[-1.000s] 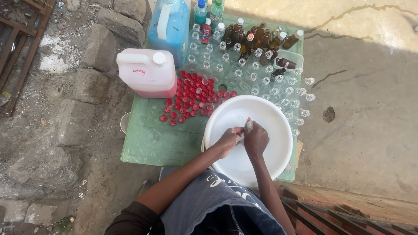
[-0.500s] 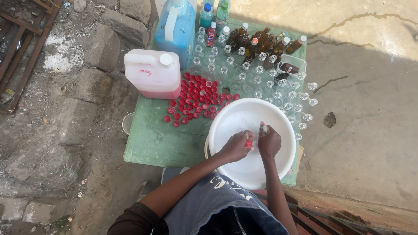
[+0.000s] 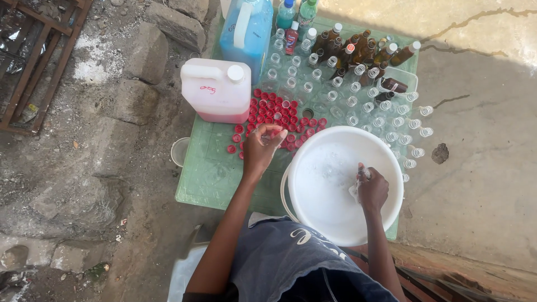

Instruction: Washing red bottle caps in a basin of soapy water

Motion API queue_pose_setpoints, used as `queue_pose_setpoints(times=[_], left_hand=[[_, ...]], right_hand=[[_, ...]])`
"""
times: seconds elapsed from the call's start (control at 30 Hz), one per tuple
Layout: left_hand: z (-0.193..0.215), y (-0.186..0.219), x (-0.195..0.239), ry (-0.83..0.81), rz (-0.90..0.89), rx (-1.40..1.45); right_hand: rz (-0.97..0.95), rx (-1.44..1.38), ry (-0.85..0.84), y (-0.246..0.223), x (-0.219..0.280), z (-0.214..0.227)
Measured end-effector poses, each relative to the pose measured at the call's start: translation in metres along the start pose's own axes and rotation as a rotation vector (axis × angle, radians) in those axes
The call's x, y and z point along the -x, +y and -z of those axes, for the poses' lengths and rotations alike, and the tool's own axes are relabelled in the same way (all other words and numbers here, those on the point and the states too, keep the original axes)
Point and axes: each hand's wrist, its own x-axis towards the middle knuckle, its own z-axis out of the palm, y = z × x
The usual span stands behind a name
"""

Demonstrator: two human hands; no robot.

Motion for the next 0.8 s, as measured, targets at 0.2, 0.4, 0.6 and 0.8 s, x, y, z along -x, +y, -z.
queue_pose_setpoints(times=[0.2, 0.4, 0.6, 0.8], left_hand=[[0.003, -0.141, -0.037, 0.046, 0.133, -0.349], [-0.041, -0.202, -0.034, -0.123, 0.007, -0.782], [-0.051, -0.204, -0.030, -0.131, -0.247, -1.069], [-0.047, -0.202, -0.028, -0.062, -0.292, -1.171]], right_hand=[[-0.018, 0.037, -0.029, -0.006, 0.007, 0.005], [-0.018, 0.036, -0.032, -0.012, 0.016, 0.013], [-0.036, 0.021, -0.036, -0.017, 0.016, 0.019], [-0.055, -0.017, -0.040, -0.023, 0.016, 0.022]])
